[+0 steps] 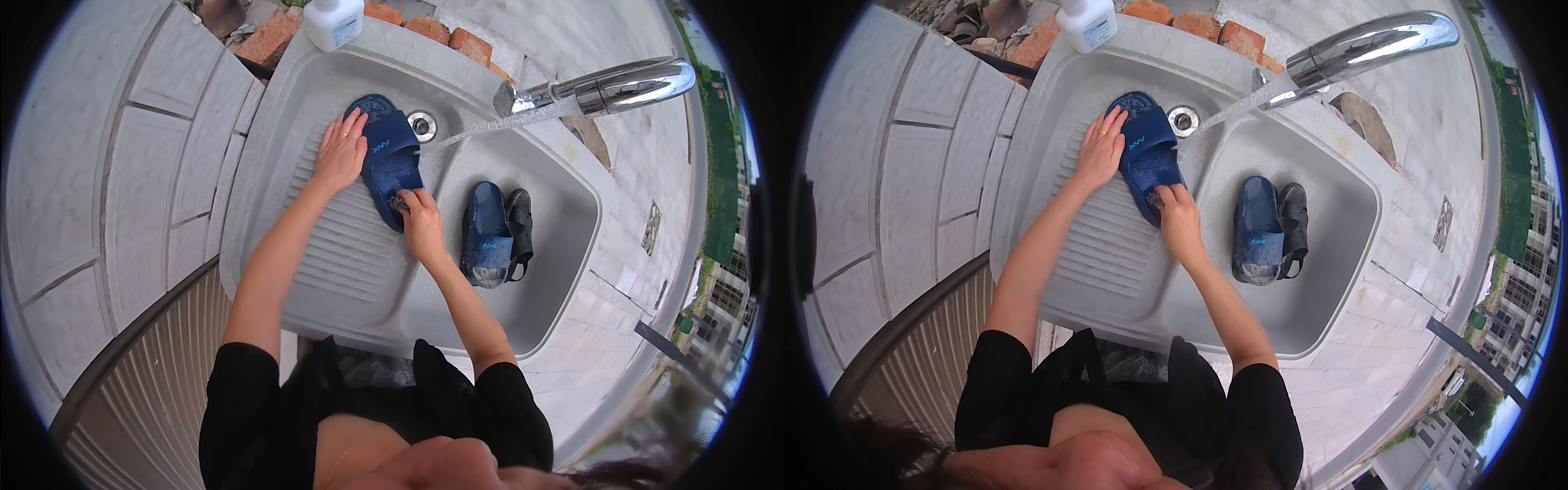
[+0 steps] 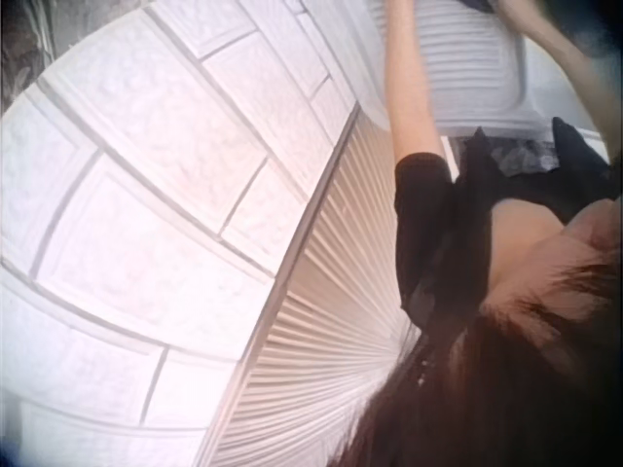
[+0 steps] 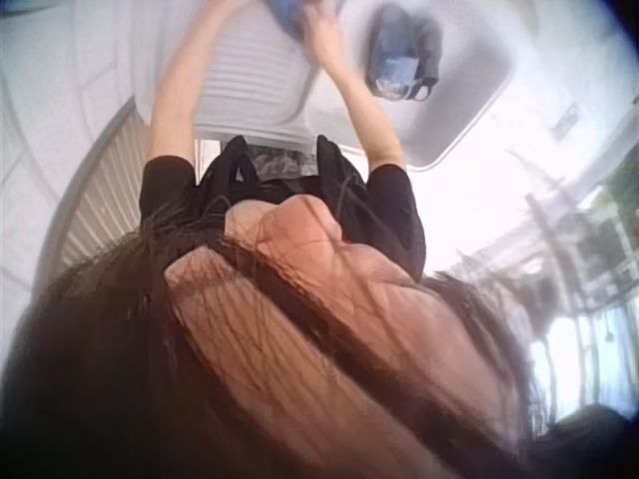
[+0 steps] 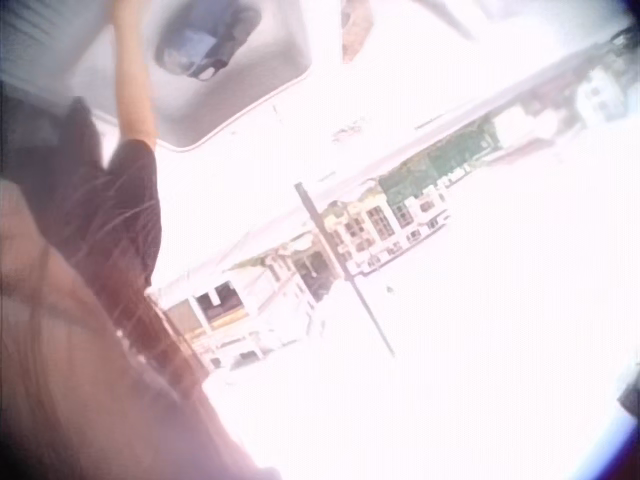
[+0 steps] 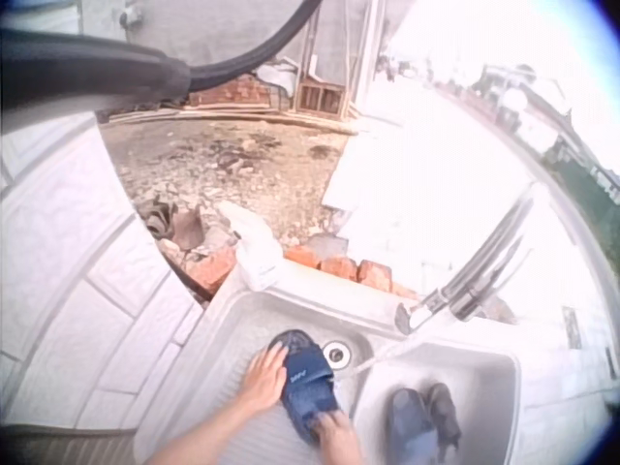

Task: The person washes several pairs of sandals in an outdoor sink, scrubbing them with a small brush under running water.

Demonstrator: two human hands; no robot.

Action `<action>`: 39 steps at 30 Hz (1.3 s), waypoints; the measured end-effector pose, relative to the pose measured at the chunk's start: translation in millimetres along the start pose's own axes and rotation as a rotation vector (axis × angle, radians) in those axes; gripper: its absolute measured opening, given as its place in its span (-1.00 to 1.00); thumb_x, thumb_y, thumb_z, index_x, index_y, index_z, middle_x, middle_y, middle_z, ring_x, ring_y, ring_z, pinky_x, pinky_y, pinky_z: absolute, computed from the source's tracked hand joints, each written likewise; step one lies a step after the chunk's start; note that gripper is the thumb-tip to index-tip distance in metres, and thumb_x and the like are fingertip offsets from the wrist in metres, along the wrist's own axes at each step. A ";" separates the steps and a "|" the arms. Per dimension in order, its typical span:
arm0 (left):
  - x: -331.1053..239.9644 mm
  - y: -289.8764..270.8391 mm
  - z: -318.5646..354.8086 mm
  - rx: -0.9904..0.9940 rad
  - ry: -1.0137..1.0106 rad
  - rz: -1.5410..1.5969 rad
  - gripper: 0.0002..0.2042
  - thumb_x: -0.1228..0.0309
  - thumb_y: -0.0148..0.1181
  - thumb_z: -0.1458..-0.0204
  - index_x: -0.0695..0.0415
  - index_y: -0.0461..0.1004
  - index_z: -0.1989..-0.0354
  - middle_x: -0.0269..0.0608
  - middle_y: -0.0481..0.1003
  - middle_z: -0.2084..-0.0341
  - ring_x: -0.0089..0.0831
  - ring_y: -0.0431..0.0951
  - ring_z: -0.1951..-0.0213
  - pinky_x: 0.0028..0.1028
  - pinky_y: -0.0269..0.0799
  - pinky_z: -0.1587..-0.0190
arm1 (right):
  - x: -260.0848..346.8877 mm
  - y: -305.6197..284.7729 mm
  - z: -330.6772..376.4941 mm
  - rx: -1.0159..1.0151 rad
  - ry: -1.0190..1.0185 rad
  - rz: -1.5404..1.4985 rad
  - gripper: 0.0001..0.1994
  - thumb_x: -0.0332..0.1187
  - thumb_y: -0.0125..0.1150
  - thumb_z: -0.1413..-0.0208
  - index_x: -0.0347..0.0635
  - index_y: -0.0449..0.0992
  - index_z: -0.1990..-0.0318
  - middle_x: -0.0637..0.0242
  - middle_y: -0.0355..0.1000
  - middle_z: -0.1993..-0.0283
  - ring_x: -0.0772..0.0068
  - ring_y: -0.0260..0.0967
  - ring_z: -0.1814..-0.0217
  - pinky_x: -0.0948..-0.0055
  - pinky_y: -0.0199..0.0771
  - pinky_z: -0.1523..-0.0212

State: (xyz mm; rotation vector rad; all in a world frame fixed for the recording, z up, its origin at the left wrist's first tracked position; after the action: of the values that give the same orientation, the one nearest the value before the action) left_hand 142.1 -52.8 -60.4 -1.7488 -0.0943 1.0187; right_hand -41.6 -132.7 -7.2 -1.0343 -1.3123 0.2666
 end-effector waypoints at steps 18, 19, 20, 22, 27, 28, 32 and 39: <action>-1.8 3.2 -6.8 -0.056 0.031 -0.022 -0.57 0.28 -0.26 -0.15 0.09 0.11 -0.20 -0.17 0.06 -0.23 -0.15 0.04 -0.24 -0.26 -0.15 -0.28 | -6.9 -24.8 -17.0 0.043 -0.130 0.087 -0.74 -0.63 0.10 0.21 -0.17 0.45 0.28 0.23 0.32 0.30 0.12 0.28 0.29 0.27 0.33 0.25; -1.0 1.9 -6.0 -0.071 0.033 -0.012 -0.57 0.27 -0.26 -0.15 0.09 0.11 -0.21 -0.17 0.06 -0.23 -0.15 0.03 -0.25 -0.26 -0.15 -0.28 | -11.2 -43.5 4.9 0.075 -0.131 0.111 -0.74 -0.63 0.11 0.21 -0.17 0.45 0.28 0.22 0.31 0.31 0.13 0.28 0.28 0.28 0.32 0.24; -0.8 1.7 -6.3 -0.086 0.034 -0.002 -0.56 0.26 -0.27 -0.16 0.09 0.10 -0.21 -0.18 0.06 -0.23 -0.15 0.03 -0.25 -0.26 -0.14 -0.27 | -18.4 -60.6 22.2 0.049 -0.008 0.143 -0.70 -0.64 0.20 0.24 -0.18 0.45 0.26 0.23 0.31 0.27 0.11 0.28 0.22 0.28 0.32 0.20; 0.3 -0.6 -4.0 -0.079 0.020 0.004 -0.56 0.25 -0.25 -0.16 0.09 0.09 -0.21 -0.17 0.06 -0.23 -0.14 0.02 -0.25 -0.25 -0.13 -0.27 | -36.7 -97.1 50.6 -0.017 0.182 0.132 -0.73 -0.60 0.20 0.17 -0.21 0.43 0.23 0.16 0.28 0.23 0.10 0.30 0.21 0.31 0.32 0.19; -21.7 -10.4 15.9 -0.207 -0.027 -0.021 -0.51 0.31 -0.09 -0.11 0.17 0.05 -0.21 -0.06 0.06 -0.22 -0.07 0.05 -0.22 -0.19 -0.07 -0.24 | -68.1 -122.4 100.1 -0.096 0.352 0.065 -0.70 -0.57 0.21 0.14 -0.19 0.40 0.17 0.12 0.26 0.19 0.06 0.30 0.19 0.28 0.34 0.18; -35.4 -12.9 29.1 -0.242 -0.027 0.009 -0.46 0.31 0.00 -0.06 0.20 0.05 -0.21 -0.03 0.10 -0.19 -0.07 0.09 -0.19 -0.19 -0.04 -0.22 | -71.8 -117.5 105.2 -0.091 0.355 0.034 -0.69 -0.57 0.22 0.14 -0.19 0.40 0.16 0.11 0.25 0.18 0.06 0.29 0.17 0.28 0.34 0.17; -84.2 0.0 85.6 -0.294 -0.320 0.239 -0.22 0.30 0.31 0.16 0.30 -0.01 -0.20 0.07 0.23 -0.05 -0.16 0.29 -0.02 -0.25 0.20 -0.04 | -71.9 -95.6 100.0 -0.106 0.332 -0.090 -0.69 -0.57 0.21 0.12 -0.21 0.39 0.15 0.10 0.25 0.17 0.07 0.28 0.13 0.29 0.32 0.14; -87.1 15.0 69.4 -0.206 -0.795 0.298 -0.27 0.43 0.36 0.31 0.37 0.13 -0.09 -0.06 0.43 0.25 -0.35 0.46 0.34 -0.46 0.38 0.23 | -52.8 -81.9 67.8 -0.043 0.193 -0.335 -0.67 -0.58 0.20 0.10 -0.22 0.35 0.12 0.11 0.25 0.14 0.13 0.31 0.16 0.37 0.37 0.17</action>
State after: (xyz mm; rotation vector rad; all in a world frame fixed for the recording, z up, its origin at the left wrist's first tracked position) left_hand 34.7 -52.3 -27.1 -1.4590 -0.4613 1.9382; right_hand -147.5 -182.4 12.5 -0.8371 -1.2949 -0.1124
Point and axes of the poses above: each hand's wrist, its own z-axis away from the middle knuckle, its own y-axis out of the palm, x = y × z, the point moved 3 cm from there along -z, towards the middle knuckle
